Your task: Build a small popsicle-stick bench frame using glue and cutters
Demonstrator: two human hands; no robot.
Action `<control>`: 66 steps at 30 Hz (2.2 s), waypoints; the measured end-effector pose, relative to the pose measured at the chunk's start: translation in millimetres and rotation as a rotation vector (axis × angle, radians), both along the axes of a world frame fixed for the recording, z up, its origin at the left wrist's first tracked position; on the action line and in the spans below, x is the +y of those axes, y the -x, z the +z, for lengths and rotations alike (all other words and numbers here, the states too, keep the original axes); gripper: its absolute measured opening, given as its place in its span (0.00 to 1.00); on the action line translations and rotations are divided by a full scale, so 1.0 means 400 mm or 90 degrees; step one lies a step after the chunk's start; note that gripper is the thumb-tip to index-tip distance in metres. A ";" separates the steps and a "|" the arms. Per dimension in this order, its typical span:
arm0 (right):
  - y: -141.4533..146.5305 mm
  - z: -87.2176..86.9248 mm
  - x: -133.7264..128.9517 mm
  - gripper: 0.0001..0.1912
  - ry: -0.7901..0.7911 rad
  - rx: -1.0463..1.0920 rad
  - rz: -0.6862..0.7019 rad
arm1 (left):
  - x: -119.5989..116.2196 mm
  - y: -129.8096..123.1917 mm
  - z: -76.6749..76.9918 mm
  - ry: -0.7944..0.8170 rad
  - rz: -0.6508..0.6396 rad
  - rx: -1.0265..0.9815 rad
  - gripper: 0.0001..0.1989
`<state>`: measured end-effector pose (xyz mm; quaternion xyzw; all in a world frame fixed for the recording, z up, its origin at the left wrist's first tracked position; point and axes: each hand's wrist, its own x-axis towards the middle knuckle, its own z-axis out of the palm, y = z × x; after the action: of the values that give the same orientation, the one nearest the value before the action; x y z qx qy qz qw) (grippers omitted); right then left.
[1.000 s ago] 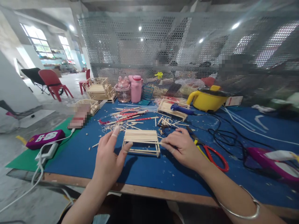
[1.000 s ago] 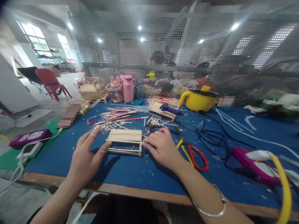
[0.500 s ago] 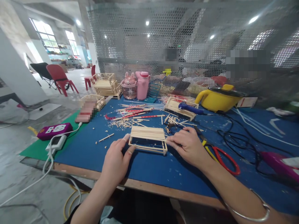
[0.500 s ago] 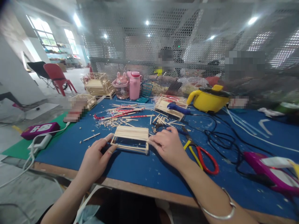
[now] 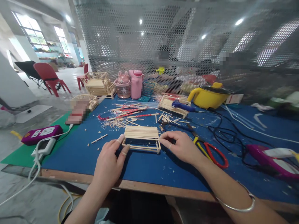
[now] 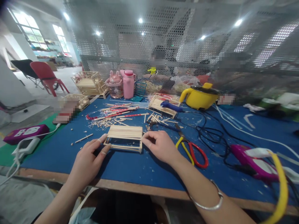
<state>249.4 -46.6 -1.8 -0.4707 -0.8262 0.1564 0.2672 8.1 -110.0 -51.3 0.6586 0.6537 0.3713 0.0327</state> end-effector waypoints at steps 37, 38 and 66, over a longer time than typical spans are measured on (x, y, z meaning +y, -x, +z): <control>0.003 -0.024 0.003 0.07 0.000 0.135 -0.120 | 0.004 -0.005 -0.002 -0.013 -0.022 0.117 0.19; 0.007 -0.025 0.000 0.07 0.000 0.119 -0.112 | 0.005 -0.004 -0.003 -0.012 -0.025 0.107 0.19; 0.005 -0.037 -0.017 0.13 -0.083 -0.075 -0.129 | -0.003 0.010 0.003 -0.011 -0.032 -0.014 0.16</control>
<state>247.4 -53.5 -16.5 -0.5419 -0.7969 0.0468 0.2630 4.3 -111.0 -50.1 0.6709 0.6333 0.3834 0.0431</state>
